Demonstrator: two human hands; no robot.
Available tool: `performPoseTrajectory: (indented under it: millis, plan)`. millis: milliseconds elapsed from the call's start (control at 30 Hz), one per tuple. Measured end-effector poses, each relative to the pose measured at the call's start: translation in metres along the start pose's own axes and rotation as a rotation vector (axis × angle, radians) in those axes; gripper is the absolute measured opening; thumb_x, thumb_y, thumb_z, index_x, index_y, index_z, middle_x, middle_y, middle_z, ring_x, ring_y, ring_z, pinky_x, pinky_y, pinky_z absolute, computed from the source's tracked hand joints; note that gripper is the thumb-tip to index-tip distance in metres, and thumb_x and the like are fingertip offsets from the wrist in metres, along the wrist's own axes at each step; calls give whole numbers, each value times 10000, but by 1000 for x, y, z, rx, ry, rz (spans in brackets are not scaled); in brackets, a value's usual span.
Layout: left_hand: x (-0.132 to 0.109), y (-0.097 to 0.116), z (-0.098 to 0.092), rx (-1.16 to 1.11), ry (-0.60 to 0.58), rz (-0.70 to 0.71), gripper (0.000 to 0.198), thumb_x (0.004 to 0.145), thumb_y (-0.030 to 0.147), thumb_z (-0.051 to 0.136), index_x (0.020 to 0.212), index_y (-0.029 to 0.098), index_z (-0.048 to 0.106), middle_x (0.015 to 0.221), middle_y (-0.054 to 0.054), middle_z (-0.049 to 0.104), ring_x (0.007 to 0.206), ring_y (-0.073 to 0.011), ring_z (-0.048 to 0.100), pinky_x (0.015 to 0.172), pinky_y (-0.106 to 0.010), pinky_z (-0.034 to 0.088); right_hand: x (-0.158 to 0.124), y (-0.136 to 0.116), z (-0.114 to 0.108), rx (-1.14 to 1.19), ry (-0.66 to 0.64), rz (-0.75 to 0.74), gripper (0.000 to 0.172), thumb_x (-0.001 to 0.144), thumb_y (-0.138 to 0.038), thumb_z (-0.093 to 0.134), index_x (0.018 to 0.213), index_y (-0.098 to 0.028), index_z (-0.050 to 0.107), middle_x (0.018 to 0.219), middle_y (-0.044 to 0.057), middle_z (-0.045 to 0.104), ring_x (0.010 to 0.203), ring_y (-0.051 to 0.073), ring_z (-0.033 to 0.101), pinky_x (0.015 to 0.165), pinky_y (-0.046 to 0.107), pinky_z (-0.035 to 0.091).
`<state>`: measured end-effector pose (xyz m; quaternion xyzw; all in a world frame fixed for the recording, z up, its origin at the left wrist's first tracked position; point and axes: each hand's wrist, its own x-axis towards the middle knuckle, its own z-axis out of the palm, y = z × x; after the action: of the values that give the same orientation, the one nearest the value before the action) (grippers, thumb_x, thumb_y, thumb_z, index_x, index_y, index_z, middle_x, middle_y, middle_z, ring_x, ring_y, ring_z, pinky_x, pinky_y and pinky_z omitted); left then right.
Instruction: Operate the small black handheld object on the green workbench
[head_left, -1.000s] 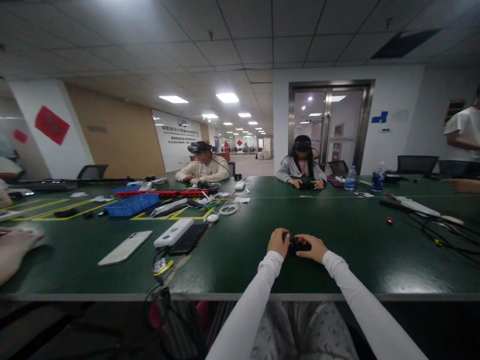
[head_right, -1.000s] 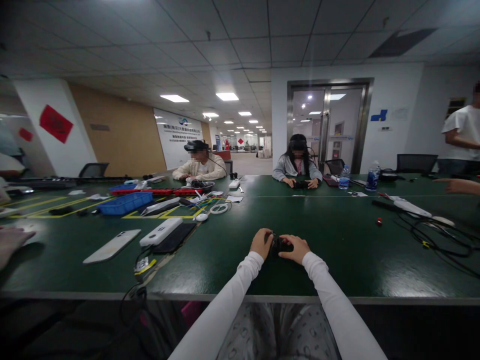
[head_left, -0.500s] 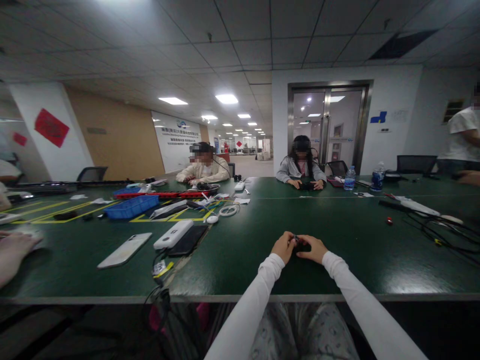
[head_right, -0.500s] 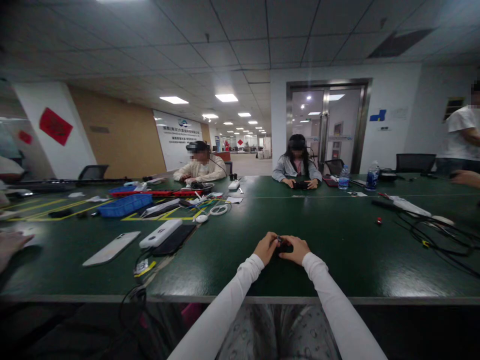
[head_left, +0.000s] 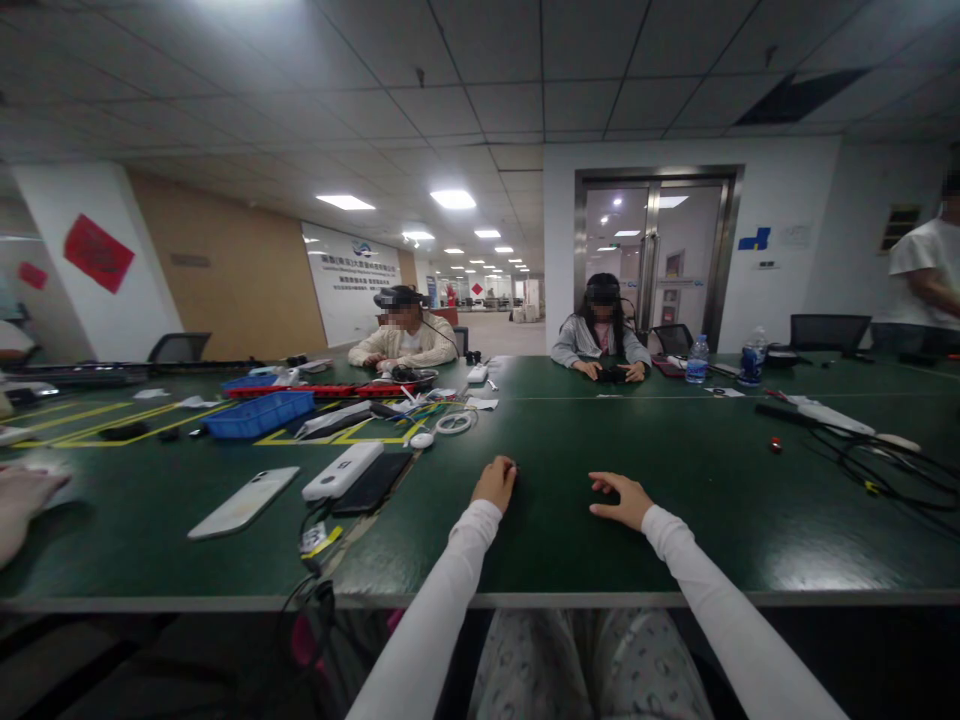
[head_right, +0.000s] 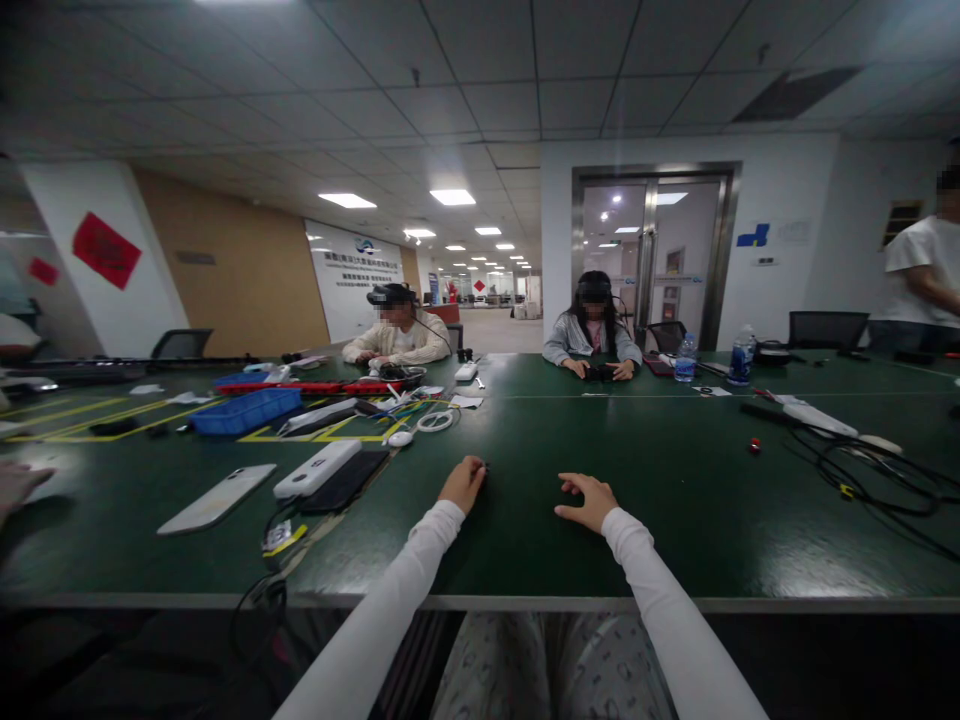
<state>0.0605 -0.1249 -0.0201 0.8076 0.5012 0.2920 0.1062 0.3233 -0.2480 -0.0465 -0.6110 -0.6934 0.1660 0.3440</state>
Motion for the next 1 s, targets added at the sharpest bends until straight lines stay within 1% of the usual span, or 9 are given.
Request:
performPoseTrajectory:
  millis: [133,200,300,367,467,567,800,1000]
  plan:
    - [6,-56,-39,112,174,-297,217,846,307,396,982,181,510,973,-102,604,968,-193,555,808,-308,418,0,1,0,5,-9,3,576,674,-447,624,1199,-259,477,1060,39,605,962,220,552,877,413,404]
    - [7,-77,-53,144,227,-374,224,843,317,397,980,183,514,979,-107,610,970,-201,561,801,-310,421,1,2,0,5,-12,1,572,678,-445,622,1199,-260,475,1064,38,603,967,219,551,880,414,403]
    - [6,-96,-66,154,267,-422,232,838,325,400,973,182,522,981,-110,619,961,-205,570,796,-310,426,1,4,1,-3,-16,8,571,676,-443,625,1196,-261,475,1069,33,600,969,217,551,887,419,400]
    - [6,-102,-70,147,302,-443,245,836,329,396,980,179,525,978,-112,624,949,-210,576,787,-313,431,2,5,2,-8,-22,7,561,678,-438,624,1191,-264,477,1073,29,600,969,215,552,889,420,401]
    - [6,-106,-72,142,357,-458,256,830,324,397,990,177,533,989,-113,626,957,-219,571,780,-320,436,2,6,3,-9,-4,-14,541,680,-412,626,1179,-253,489,1062,31,607,952,208,557,877,409,410]
    - [6,-109,-72,173,378,-455,249,820,310,407,970,174,550,1013,-114,617,981,-228,554,795,-334,431,2,6,3,-12,13,-21,526,675,-390,632,1164,-245,504,1044,33,615,934,205,562,868,401,415]
    - [8,-115,-71,254,336,-439,242,788,293,445,959,166,560,1004,-112,604,996,-233,539,819,-345,420,0,0,-2,-24,-30,16,510,700,-407,607,1174,-256,497,1072,29,600,974,204,550,885,395,406]
    - [9,-115,-70,255,315,-436,246,789,290,446,975,174,557,1014,-100,596,1001,-224,531,826,-337,412,-1,-3,-3,-34,-32,19,496,708,-399,602,1172,-254,500,1078,28,598,982,205,546,890,397,401]
